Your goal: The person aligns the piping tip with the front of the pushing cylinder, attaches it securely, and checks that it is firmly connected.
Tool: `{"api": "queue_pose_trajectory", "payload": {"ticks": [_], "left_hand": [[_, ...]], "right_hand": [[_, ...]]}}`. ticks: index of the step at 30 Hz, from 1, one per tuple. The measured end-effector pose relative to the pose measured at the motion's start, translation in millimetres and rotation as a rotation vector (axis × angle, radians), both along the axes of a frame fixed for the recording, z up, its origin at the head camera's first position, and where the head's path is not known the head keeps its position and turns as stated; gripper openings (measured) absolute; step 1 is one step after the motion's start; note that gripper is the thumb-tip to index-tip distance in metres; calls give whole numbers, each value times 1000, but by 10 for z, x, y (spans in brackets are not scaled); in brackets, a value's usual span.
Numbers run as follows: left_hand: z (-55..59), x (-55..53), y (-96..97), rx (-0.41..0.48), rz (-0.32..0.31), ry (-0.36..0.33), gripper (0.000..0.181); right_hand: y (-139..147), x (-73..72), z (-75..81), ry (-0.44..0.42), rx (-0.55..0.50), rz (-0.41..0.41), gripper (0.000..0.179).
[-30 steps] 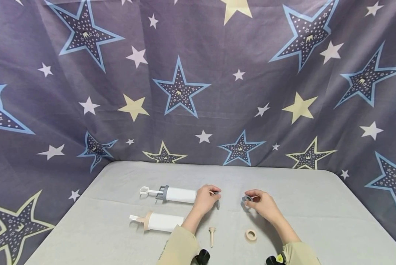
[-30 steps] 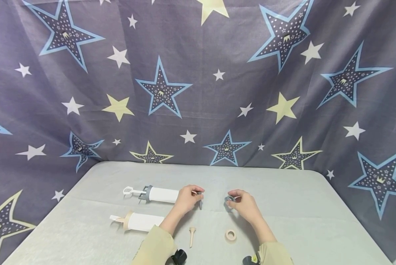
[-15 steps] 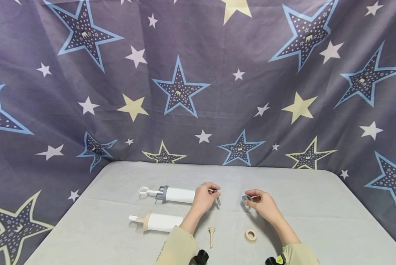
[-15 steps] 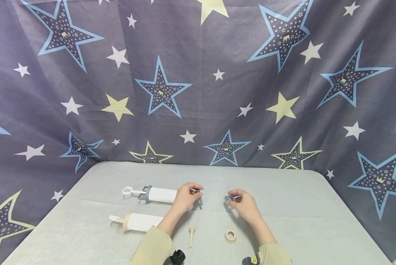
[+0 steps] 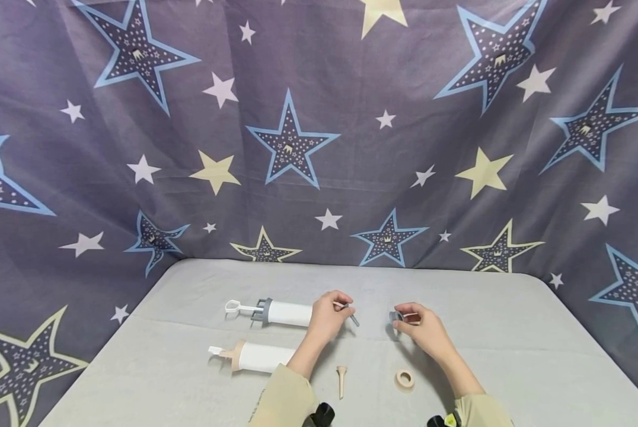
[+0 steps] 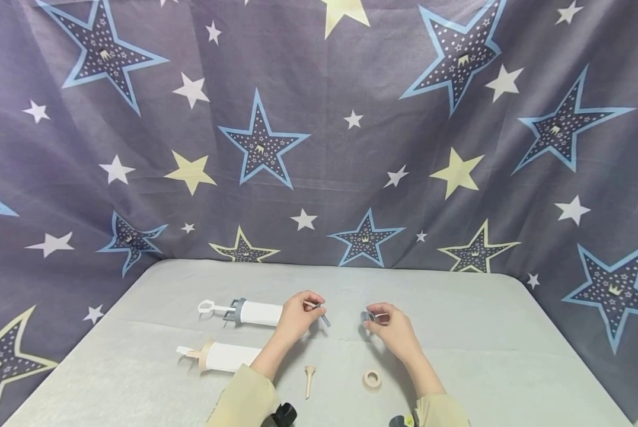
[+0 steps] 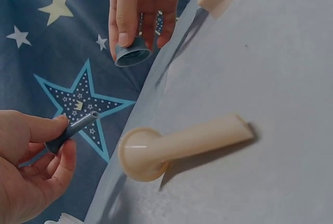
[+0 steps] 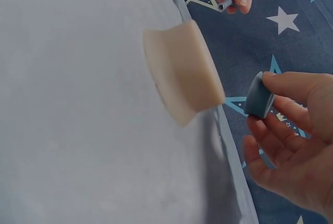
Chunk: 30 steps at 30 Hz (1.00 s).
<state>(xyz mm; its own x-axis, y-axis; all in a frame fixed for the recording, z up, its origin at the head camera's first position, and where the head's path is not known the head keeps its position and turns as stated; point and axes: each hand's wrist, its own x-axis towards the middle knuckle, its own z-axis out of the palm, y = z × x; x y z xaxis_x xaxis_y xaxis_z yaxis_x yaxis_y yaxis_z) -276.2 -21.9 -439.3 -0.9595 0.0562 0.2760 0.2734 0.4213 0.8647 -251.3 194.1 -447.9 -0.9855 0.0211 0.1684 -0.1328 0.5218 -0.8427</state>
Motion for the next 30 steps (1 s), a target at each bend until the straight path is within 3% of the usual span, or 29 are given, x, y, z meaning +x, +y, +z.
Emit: {"api": "queue_pose_trajectory", "payload": {"ticks": [14, 24, 30], "left_hand": [[-19, -17, 7, 12, 57, -33, 12], [-8, 4, 20, 59, 45, -35, 12], [-11, 14, 23, 126, 18, -82, 14]], "right_hand": [[-33, 32, 19, 12, -93, 9, 33], [-61, 25, -2, 15, -114, -5, 31], [-77, 28, -9, 2, -145, -8, 31]]}}
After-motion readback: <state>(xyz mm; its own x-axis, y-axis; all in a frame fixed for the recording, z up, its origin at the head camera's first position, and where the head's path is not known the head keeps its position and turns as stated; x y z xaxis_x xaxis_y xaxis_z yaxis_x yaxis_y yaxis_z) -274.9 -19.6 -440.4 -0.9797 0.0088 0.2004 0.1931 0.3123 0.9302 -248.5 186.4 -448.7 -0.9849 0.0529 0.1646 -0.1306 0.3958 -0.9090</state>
